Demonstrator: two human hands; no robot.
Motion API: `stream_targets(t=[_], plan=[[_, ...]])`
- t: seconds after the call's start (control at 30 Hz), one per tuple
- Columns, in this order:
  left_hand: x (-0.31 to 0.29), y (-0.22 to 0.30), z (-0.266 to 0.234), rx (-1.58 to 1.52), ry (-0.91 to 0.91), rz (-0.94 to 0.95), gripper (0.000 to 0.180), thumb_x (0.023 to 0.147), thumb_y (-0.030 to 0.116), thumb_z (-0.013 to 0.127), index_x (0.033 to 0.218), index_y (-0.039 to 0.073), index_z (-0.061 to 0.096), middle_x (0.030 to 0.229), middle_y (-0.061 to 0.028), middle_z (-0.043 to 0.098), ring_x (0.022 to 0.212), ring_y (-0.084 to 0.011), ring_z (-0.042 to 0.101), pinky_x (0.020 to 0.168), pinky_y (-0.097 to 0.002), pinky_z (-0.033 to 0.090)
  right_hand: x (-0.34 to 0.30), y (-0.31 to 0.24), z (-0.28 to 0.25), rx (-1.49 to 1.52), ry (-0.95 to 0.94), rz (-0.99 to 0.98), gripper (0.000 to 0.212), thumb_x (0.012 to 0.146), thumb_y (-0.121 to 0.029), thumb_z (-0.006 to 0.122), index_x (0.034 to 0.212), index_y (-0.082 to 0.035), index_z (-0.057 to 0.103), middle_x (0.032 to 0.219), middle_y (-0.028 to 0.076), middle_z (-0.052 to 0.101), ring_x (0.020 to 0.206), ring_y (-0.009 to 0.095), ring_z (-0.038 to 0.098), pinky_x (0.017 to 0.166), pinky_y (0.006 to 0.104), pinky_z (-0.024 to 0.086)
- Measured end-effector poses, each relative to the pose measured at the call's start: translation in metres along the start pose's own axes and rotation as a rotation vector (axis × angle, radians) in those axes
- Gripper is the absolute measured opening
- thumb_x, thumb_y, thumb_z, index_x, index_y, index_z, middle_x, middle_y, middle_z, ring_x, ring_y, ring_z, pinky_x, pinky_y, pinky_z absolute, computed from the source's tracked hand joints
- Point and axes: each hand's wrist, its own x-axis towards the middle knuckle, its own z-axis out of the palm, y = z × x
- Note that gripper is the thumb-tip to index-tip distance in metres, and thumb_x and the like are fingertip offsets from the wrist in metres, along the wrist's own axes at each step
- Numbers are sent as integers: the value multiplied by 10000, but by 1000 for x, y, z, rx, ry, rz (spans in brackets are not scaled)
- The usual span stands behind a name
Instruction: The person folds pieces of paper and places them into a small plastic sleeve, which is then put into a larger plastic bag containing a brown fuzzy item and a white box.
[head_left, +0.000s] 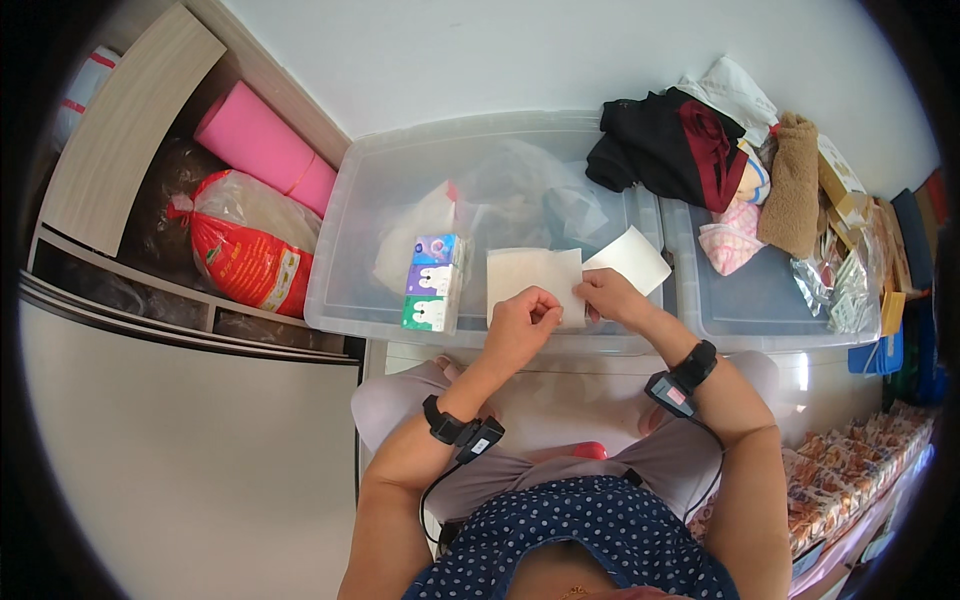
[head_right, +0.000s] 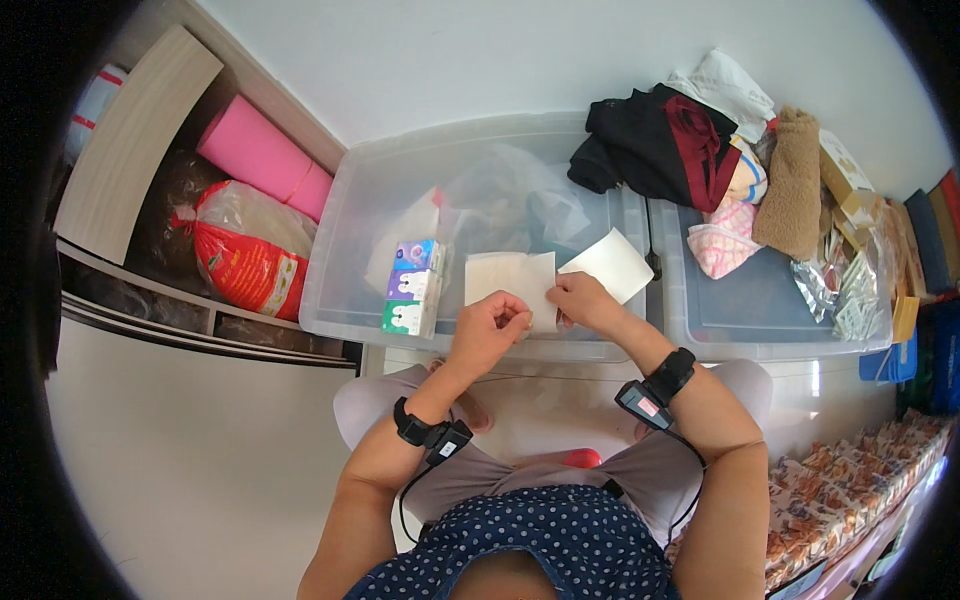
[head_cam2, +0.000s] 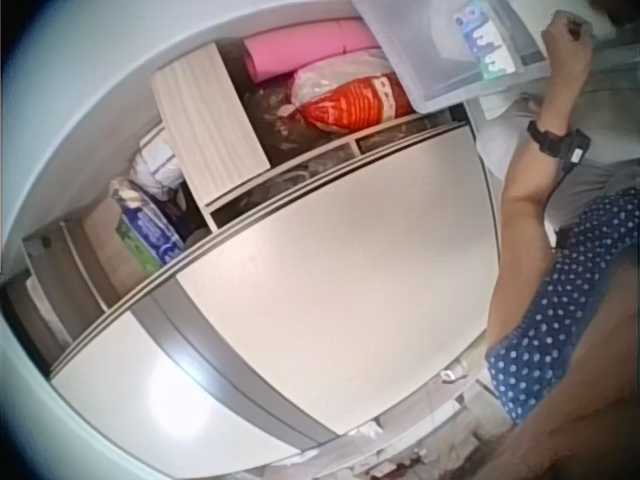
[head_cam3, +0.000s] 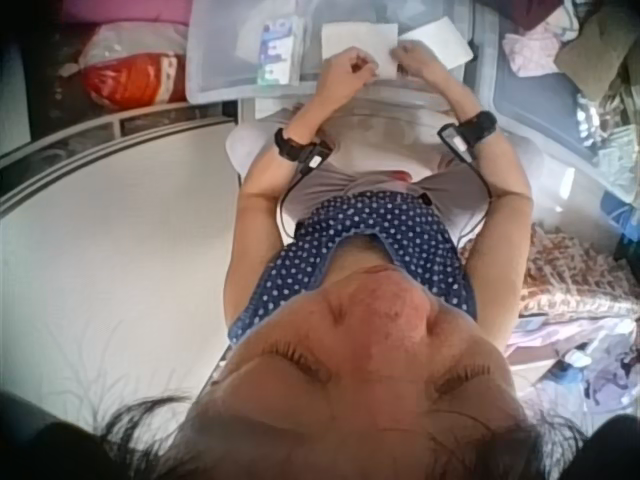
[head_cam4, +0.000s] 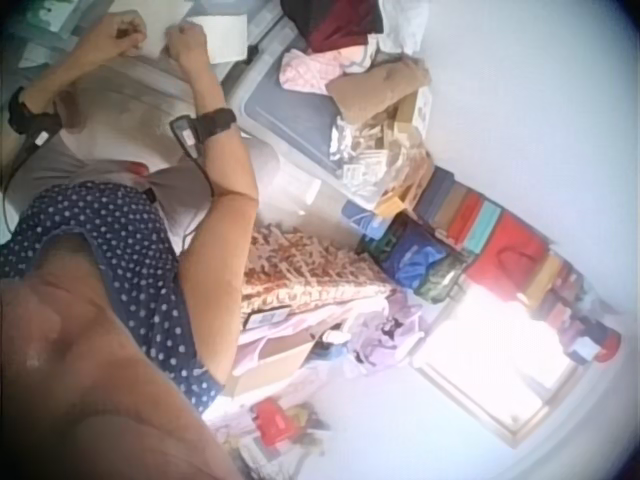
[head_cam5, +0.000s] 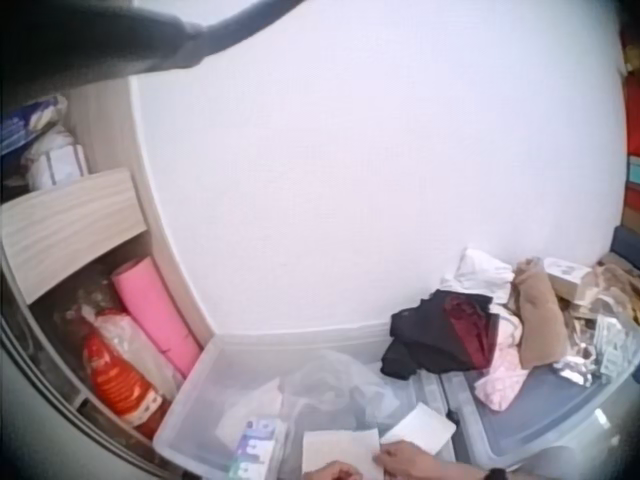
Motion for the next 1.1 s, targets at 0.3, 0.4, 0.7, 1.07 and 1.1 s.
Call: stream_targets(t=[0.3, 0.4, 0.7, 1.07, 1.1], plan=[[-2, 0, 3, 22, -16, 58, 78, 864, 52, 622, 891, -17, 595, 753, -31, 649, 651, -62, 598, 570, -210, 487, 3, -1, 6, -52, -139, 32, 244, 880, -184, 551, 745, 15, 593, 621, 66, 601, 508, 138, 572, 495, 282, 473], [-1, -1, 5, -6, -4, 56, 74, 863, 50, 621, 892, -13, 595, 748, -30, 649, 648, -59, 595, 570, -208, 483, 0, -5, -1, -34, -212, 60, 216, 884, -172, 550, 774, 10, 591, 620, 62, 601, 508, 131, 568, 483, 271, 468], [-4, 5, 9, 21, -36, 92, 72, 859, 43, 625, 901, -8, 598, 740, -24, 646, 629, -52, 581, 572, -204, 471, 14, 9, 14, 93, -116, 8, 103, 856, -79, 556, 874, 18, 586, 651, 57, 604, 519, 131, 597, 476, 261, 497], [-5, 6, 8, 43, -42, 62, 75, 863, 49, 621, 904, -12, 606, 746, -29, 656, 642, -49, 588, 586, -205, 478, 14, 4, 20, 281, 135, -28, 96, 817, -36, 594, 857, 49, 613, 692, 87, 629, 582, 141, 626, 495, 279, 538], [-6, 5, 8, 51, -50, 68, 79, 864, 50, 619, 909, -14, 608, 749, -31, 658, 646, -52, 592, 592, -207, 481, 14, 4, 21, 280, 135, -28, 96, 817, -36, 594, 857, 49, 613, 692, 87, 629, 582, 141, 626, 495, 279, 538]])
